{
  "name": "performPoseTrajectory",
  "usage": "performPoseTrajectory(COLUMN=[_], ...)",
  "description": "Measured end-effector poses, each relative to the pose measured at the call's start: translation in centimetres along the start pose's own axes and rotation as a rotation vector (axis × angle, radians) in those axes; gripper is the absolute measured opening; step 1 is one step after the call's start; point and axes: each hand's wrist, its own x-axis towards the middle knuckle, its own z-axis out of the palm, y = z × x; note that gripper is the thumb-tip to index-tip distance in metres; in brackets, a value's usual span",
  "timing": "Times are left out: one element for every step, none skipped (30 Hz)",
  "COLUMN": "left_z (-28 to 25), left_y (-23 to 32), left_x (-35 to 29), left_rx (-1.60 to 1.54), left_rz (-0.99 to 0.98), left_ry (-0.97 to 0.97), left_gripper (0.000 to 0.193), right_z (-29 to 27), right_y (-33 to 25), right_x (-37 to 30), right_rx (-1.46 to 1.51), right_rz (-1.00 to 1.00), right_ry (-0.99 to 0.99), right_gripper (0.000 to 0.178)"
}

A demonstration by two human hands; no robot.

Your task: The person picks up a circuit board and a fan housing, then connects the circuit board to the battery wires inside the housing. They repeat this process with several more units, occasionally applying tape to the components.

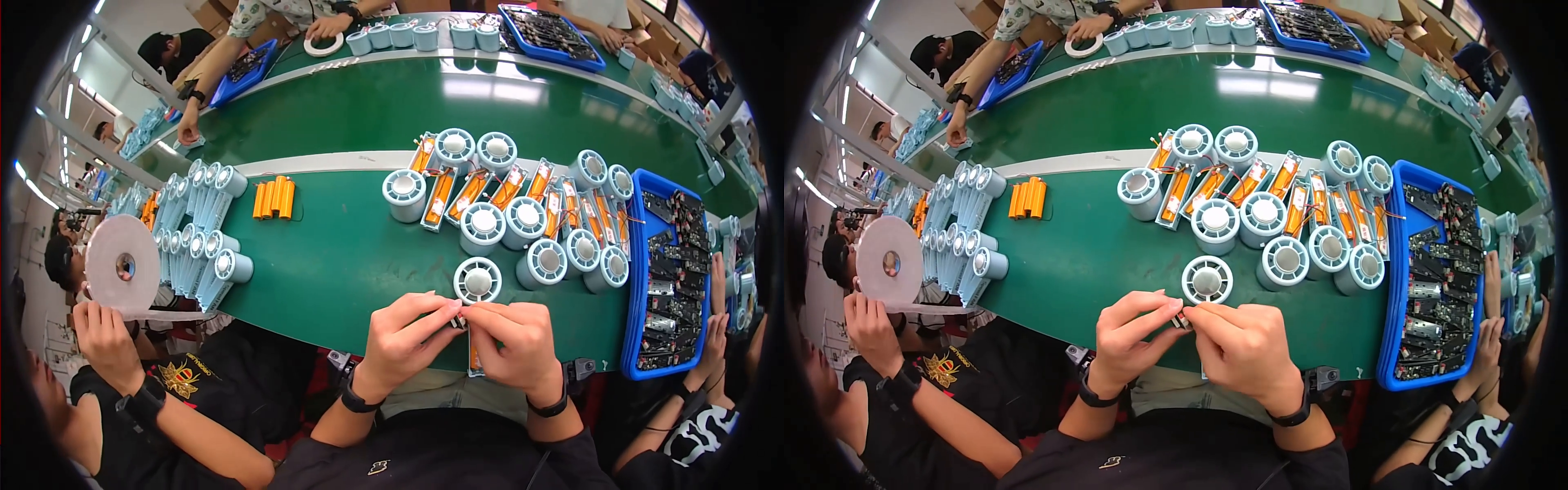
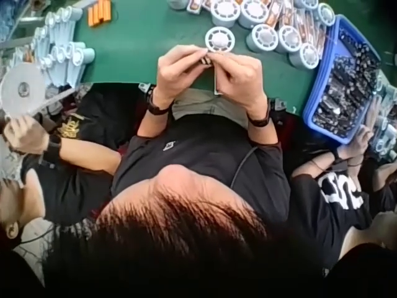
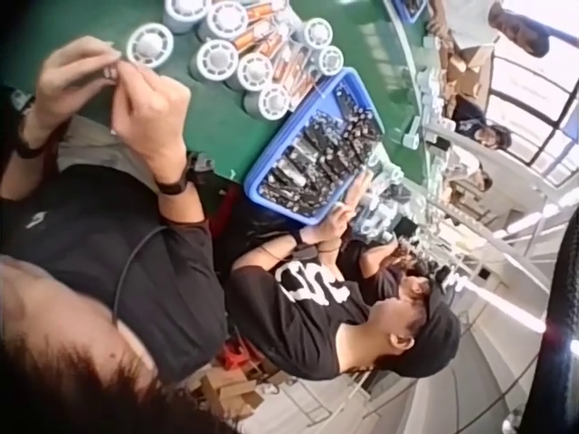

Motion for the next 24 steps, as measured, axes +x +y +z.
performPoseTrajectory(left_z=[0.0,0.2,0.5,0.7,0.7,0.7,0.6,0.4,0.4,0.3,0.3,0.3,0.2,0.3,0.2,0.2,0.2,0.2,0.1,-0.1,-0.2,-0.2,0.0,0.2], left_y=[0.0,0.0,0.1,0.1,0.0,0.0,-0.1,-0.1,-0.2,-0.1,0.0,0.1,0.1,0.2,0.2,0.2,0.2,0.1,0.1,0.1,0.1,0.2,0.3,0.3], left_x=[0.0,-0.1,-0.1,-0.1,-0.1,0.0,0.1,0.2,0.2,0.2,0.2,0.2,0.2,0.1,0.0,-0.1,-0.2,-0.1,0.1,0.2,0.2,0.0,-0.1,-0.1], left_rx=[0.011,0.017,0.016,0.019,0.022,0.033,0.025,0.016,0.001,0.005,0.002,-0.003,-0.008,-0.010,-0.012,-0.013,-0.014,-0.014,-0.008,-0.002,0.006,0.012,-0.008,-0.028], left_rz=[0.018,0.014,0.024,0.034,0.045,0.040,0.059,0.078,0.099,0.097,0.093,0.090,0.086,0.086,0.064,0.041,0.017,0.013,0.000,-0.014,-0.029,-0.037,-0.042,-0.043], left_ry=[0.029,0.031,0.047,0.065,0.083,0.087,0.065,0.044,0.020,0.022,0.017,0.012,0.008,0.008,-0.003,-0.013,-0.023,-0.021,-0.027,-0.034,-0.039,-0.034,-0.034,-0.035], left_gripper=[0.041,0.041,0.042,0.043,0.044,0.044,0.044,0.044,0.043,0.043,0.044,0.044,0.045,0.045,0.046,0.047,0.047,0.047,0.048,0.048,0.049,0.049,0.049,0.049], right_z=[0.3,0.4,0.5,0.6,0.7,0.5,-0.1,-0.6,-1.0,-1.2,-1.4,-1.6,-1.6,-1.6,-1.4,-1.2,-1.0,-1.0,-1.0,-0.9,-0.8,-0.7,-0.7,-0.6], right_y=[-0.1,-0.4,-0.8,-1.2,-1.5,-1.5,-1.3,-1.0,-0.7,-0.4,-0.2,0.0,0.1,0.1,0.1,0.1,0.1,0.1,0.1,0.0,0.0,0.0,-0.1,0.0], right_x=[-0.1,-0.3,-0.5,-0.5,-0.4,-0.2,-0.2,-0.2,-0.3,-0.3,-0.3,-0.3,-0.3,-0.2,-0.1,0.0,0.1,0.4,0.7,1.0,1.1,1.1,0.8,0.7], right_rx=[0.071,0.077,0.155,0.234,0.314,0.323,0.360,0.395,0.425,0.428,0.428,0.426,0.424,0.422,0.370,0.318,0.266,0.267,0.209,0.153,0.097,0.104,0.068,0.031], right_rz=[0.046,0.043,0.120,0.194,0.269,0.263,0.299,0.335,0.374,0.372,0.373,0.374,0.375,0.377,0.325,0.274,0.222,0.223,0.159,0.094,0.028,0.024,0.015,0.004], right_ry=[0.009,0.005,0.035,0.063,0.090,0.084,0.026,-0.031,-0.086,-0.089,-0.105,-0.121,-0.137,-0.137,-0.116,-0.097,-0.079,-0.084,-0.087,-0.091,-0.094,-0.103,-0.086,-0.065], right_gripper=[0.018,0.018,0.016,0.014,0.012,0.012,0.011,0.011,0.010,0.010,0.010,0.010,0.010,0.010,0.011,0.012,0.013,0.013,0.014,0.015,0.016,0.016,0.016,0.016])
